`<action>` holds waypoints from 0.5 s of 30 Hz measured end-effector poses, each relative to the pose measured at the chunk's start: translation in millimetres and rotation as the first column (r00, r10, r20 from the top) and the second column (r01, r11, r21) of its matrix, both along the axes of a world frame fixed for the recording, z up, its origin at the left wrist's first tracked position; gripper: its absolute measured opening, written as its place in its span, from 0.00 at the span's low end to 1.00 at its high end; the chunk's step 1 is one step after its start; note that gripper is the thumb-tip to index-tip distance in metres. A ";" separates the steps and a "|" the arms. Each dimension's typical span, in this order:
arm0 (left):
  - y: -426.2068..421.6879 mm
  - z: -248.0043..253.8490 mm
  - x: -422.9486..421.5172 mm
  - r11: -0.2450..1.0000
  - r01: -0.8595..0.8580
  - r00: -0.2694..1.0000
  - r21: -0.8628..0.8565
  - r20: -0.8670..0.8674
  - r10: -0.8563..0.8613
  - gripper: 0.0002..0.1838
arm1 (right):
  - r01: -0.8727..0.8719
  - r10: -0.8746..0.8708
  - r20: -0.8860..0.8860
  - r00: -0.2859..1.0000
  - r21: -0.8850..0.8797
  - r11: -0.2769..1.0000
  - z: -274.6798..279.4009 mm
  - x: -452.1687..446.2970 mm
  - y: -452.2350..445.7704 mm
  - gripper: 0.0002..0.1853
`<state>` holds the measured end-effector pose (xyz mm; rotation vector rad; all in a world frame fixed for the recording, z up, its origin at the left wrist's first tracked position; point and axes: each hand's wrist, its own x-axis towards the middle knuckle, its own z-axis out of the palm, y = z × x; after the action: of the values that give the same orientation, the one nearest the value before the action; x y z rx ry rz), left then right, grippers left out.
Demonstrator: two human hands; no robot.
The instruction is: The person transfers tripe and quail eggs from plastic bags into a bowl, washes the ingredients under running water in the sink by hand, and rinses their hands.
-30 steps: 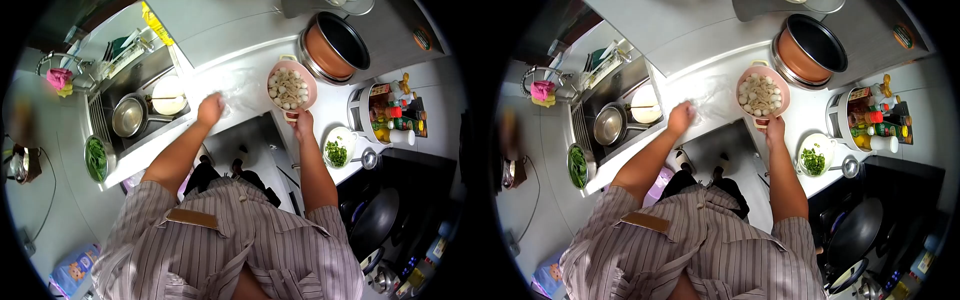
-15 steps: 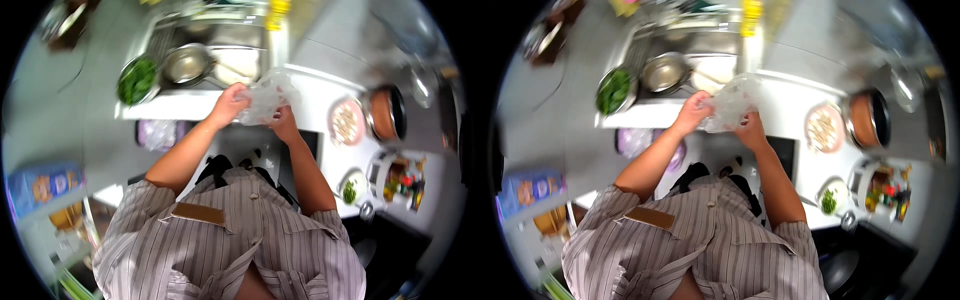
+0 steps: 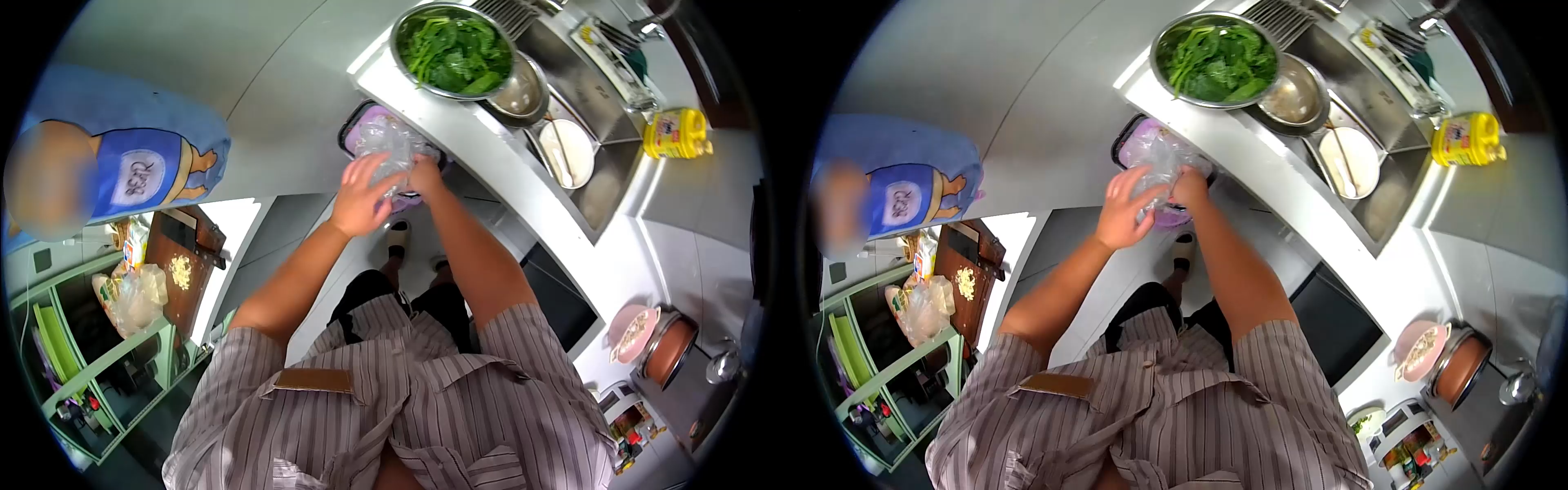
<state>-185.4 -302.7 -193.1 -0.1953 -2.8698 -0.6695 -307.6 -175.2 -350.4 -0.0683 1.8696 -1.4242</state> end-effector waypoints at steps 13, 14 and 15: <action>-23.0 -136.9 -129.3 0.959 0.166 0.395 -0.230 0.906 0.149 0.32 | 0.063 0.029 -0.556 0.831 0.146 0.987 127.4 20.9 58.7 0.20; -27.1 -124.6 -132.5 0.963 0.147 0.380 -0.227 0.912 0.156 0.33 | 0.063 0.030 -0.585 0.811 0.138 0.988 137.6 19.5 63.0 0.18; -33.5 -117.0 -130.0 0.972 0.099 0.438 -0.213 0.887 0.150 0.34 | 0.048 0.057 -0.580 0.813 0.165 0.985 146.5 18.3 66.9 0.18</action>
<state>-315.5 -336.1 -310.1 0.3057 -4.0069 -0.4933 -289.3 -108.3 -203.9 -0.4759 2.4843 -1.3192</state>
